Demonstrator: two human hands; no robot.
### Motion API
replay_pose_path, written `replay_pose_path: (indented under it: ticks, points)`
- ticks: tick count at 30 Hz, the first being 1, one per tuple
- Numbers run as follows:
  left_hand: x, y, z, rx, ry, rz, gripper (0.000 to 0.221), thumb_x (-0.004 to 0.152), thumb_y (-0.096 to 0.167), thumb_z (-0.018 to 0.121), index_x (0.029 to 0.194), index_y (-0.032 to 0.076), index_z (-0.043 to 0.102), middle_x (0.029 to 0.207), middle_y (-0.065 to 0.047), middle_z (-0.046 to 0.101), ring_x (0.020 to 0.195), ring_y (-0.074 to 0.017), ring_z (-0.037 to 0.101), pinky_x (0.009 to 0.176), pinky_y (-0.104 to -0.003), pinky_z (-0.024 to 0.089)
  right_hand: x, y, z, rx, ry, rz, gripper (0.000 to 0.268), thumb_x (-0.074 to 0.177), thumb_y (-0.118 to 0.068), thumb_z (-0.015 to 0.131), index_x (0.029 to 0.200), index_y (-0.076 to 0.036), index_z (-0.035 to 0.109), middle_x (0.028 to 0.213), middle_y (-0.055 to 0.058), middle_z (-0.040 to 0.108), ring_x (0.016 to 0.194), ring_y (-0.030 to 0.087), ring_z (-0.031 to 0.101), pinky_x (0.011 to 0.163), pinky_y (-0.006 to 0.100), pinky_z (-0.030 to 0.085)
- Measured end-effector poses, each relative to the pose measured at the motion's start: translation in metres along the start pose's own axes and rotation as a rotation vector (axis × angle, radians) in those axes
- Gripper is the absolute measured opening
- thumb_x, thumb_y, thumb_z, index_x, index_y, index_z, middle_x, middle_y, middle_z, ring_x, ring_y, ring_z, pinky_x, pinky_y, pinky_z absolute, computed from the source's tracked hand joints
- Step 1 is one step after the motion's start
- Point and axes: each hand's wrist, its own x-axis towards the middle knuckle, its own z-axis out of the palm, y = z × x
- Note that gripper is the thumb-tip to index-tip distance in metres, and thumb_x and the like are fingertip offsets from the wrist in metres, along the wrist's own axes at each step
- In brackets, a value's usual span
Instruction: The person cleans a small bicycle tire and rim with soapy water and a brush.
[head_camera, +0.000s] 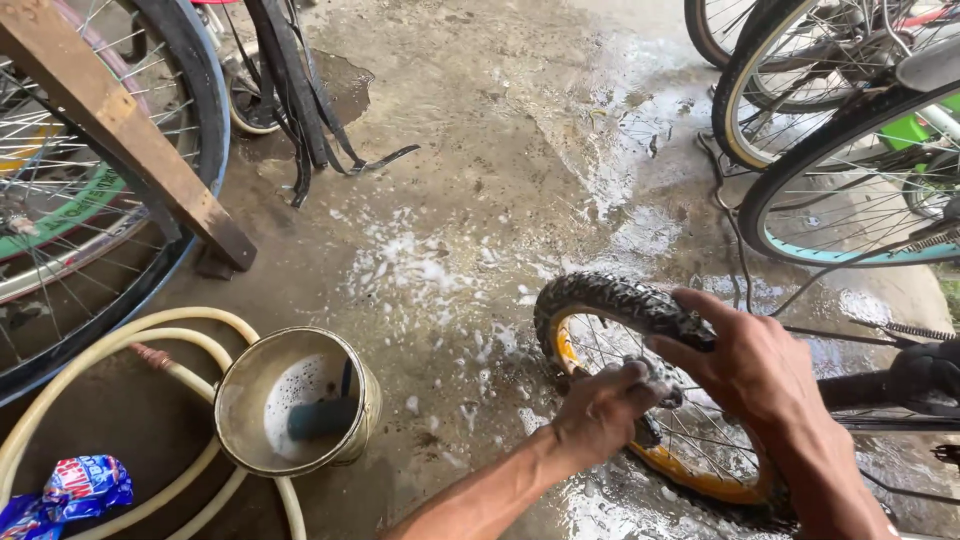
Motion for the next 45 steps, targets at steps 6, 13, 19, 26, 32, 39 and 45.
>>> replay_pose_path:
  ticks: [6,13,19,26,32,39,45]
  points:
    - [0.003,-0.017,-0.019,0.054,0.539,0.357,0.024,0.094,-0.007,0.058,0.106,0.005,0.075,0.100,-0.010,0.070,0.087,-0.0184,0.066,0.067,-0.028,0.063,-0.012,0.014,0.002,0.047,0.080,0.020,0.072,0.081,-0.061,0.074,0.147,-0.038,0.055,0.102,0.011,0.081,0.086,0.027,0.079,0.081,0.043,0.062]
    - [0.018,-0.017,-0.046,-0.146,0.741,0.457,0.015,0.097,-0.001,0.055,0.105,0.003,0.066,0.101,-0.009,0.068,0.081,-0.0173,0.072,0.061,-0.029,0.063,0.006,0.024,0.009,0.258,0.159,-0.097,0.077,0.077,-0.060,0.070,0.148,-0.033,0.056,0.109,0.014,0.079,0.094,0.030,0.077,0.089,0.048,0.058]
    - [0.044,-0.043,-0.037,0.432,0.230,0.268,0.022,0.092,-0.001,0.056,0.105,0.002,0.074,0.095,-0.016,0.075,0.075,-0.0203,0.072,0.058,-0.032,0.059,0.004,0.022,0.007,0.260,0.127,-0.089,0.076,0.077,-0.064,0.073,0.144,-0.034,0.057,0.128,0.008,0.072,0.102,0.032,0.076,0.095,0.047,0.057]
    - [0.079,0.013,-0.042,0.430,-0.183,-0.141,0.026,0.095,0.005,0.052,0.118,0.004,0.065,0.099,-0.017,0.070,0.059,-0.0173,0.064,0.046,-0.029,0.051,-0.002,0.033,0.012,0.310,0.204,-0.307,0.073,0.077,-0.060,0.069,0.142,-0.030,0.059,0.138,0.009,0.067,0.112,0.033,0.071,0.098,0.047,0.054]
    - [0.093,0.014,-0.050,0.424,-0.472,-0.528,0.033,0.097,0.010,0.048,0.129,0.006,0.056,0.101,-0.017,0.066,0.045,-0.0147,0.057,0.035,-0.028,0.045,-0.001,0.029,0.009,0.332,0.138,-0.209,0.074,0.078,-0.062,0.072,0.144,-0.032,0.058,0.142,0.007,0.064,0.121,0.033,0.066,0.104,0.048,0.049]
    - [0.080,-0.043,-0.017,0.709,0.042,-0.134,0.013,0.086,-0.004,0.057,0.083,-0.003,0.069,0.068,-0.008,0.059,0.048,-0.0152,0.043,0.040,-0.031,0.029,0.002,0.029,0.001,0.313,0.094,-0.023,0.077,0.077,-0.066,0.071,0.148,-0.040,0.055,0.146,0.002,0.062,0.117,0.033,0.069,0.104,0.050,0.050]
    - [0.054,-0.010,-0.027,0.276,0.510,0.136,0.014,0.092,-0.001,0.054,0.093,0.002,0.068,0.071,-0.002,0.061,0.051,-0.0119,0.055,0.037,-0.027,0.038,0.015,0.060,0.018,0.312,0.141,-0.057,0.079,0.077,-0.062,0.070,0.150,-0.034,0.053,0.130,0.012,0.071,0.115,0.034,0.070,0.100,0.048,0.052]
